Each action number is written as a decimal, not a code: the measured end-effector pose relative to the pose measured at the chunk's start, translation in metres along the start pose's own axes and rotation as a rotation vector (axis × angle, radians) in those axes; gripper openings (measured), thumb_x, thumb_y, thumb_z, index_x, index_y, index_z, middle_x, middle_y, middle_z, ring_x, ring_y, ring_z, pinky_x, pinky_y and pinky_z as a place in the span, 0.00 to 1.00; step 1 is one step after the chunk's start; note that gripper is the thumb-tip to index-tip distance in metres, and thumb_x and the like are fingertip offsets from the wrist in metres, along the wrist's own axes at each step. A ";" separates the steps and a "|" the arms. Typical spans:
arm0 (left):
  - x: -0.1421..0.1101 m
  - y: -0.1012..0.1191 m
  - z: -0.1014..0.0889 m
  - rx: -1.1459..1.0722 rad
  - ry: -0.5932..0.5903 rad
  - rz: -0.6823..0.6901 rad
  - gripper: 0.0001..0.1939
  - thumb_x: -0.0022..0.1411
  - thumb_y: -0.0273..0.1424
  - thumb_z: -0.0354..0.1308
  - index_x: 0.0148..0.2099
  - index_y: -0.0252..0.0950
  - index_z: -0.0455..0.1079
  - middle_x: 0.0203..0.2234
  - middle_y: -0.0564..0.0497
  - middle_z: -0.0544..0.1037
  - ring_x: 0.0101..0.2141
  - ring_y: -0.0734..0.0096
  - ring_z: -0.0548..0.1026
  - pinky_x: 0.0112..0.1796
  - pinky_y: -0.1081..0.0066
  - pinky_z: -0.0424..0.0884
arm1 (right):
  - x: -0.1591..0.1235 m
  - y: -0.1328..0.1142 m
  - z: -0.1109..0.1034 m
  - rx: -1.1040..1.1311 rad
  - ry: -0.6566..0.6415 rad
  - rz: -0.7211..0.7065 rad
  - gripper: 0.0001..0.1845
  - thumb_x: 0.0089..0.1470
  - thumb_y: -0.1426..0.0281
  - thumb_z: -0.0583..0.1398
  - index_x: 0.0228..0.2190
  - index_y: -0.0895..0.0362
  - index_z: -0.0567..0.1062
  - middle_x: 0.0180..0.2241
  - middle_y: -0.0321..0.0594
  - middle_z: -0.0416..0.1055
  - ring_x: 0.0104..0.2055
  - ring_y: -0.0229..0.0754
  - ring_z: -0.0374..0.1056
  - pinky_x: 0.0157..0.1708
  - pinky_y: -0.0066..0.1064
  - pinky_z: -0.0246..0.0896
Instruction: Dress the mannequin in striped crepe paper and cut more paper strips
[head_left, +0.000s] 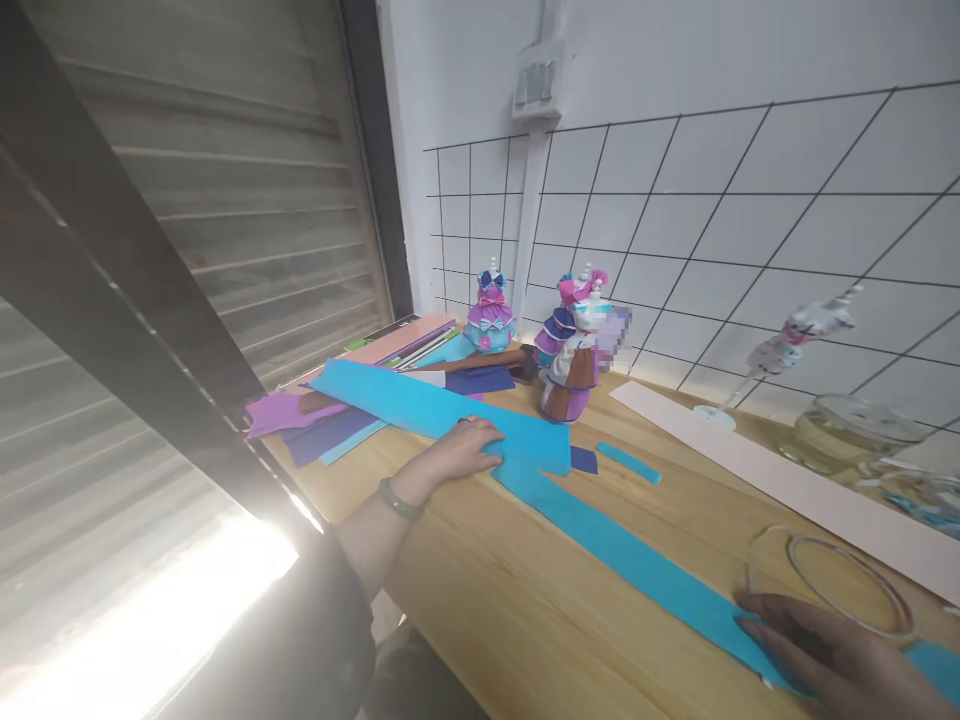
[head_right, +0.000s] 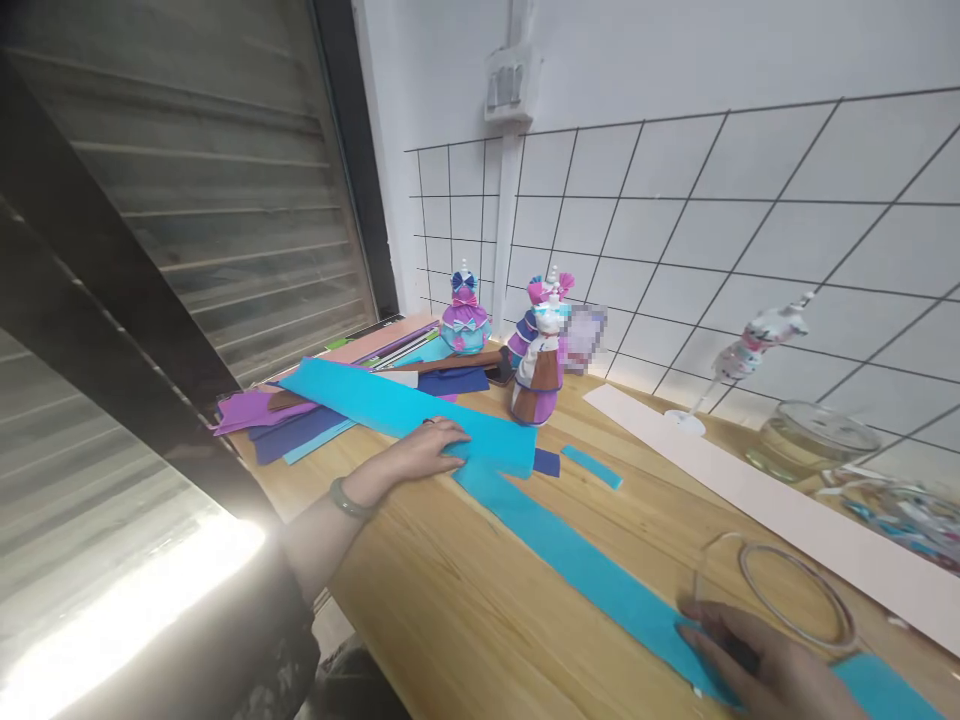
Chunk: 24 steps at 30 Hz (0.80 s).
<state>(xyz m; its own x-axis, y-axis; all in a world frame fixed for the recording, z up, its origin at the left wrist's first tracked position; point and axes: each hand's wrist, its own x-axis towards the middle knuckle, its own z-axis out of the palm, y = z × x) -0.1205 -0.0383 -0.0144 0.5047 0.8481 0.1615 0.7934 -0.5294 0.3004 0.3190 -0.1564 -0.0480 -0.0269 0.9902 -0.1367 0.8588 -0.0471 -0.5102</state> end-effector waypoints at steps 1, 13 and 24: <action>0.001 0.000 0.001 0.015 0.006 0.005 0.19 0.58 0.37 0.56 0.51 0.38 0.69 0.45 0.47 0.72 0.47 0.61 0.67 0.48 0.64 0.62 | 0.000 0.000 0.001 -0.008 0.005 -0.003 0.24 0.44 0.49 0.55 0.34 0.49 0.80 0.42 0.35 0.77 0.47 0.51 0.70 0.46 0.35 0.67; 0.011 -0.006 0.017 -0.033 0.157 -0.124 0.16 0.59 0.23 0.48 0.44 0.37 0.73 0.41 0.45 0.76 0.45 0.62 0.70 0.48 0.64 0.63 | 0.002 0.007 0.004 0.102 0.044 -0.096 0.16 0.47 0.49 0.56 0.31 0.40 0.79 0.40 0.36 0.77 0.46 0.56 0.71 0.46 0.43 0.68; 0.009 -0.013 0.004 -0.290 0.340 -0.307 0.15 0.58 0.26 0.49 0.44 0.35 0.73 0.40 0.50 0.78 0.42 0.66 0.74 0.45 0.69 0.68 | -0.001 -0.004 0.000 -0.017 0.047 -0.129 0.22 0.50 0.50 0.55 0.36 0.50 0.79 0.41 0.37 0.78 0.46 0.49 0.71 0.47 0.36 0.67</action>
<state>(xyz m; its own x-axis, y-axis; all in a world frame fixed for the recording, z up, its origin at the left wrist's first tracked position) -0.1246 -0.0240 -0.0203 0.0873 0.9480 0.3061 0.7362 -0.2684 0.6213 0.3157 -0.1576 -0.0464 -0.1139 0.9930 -0.0309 0.8581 0.0827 -0.5067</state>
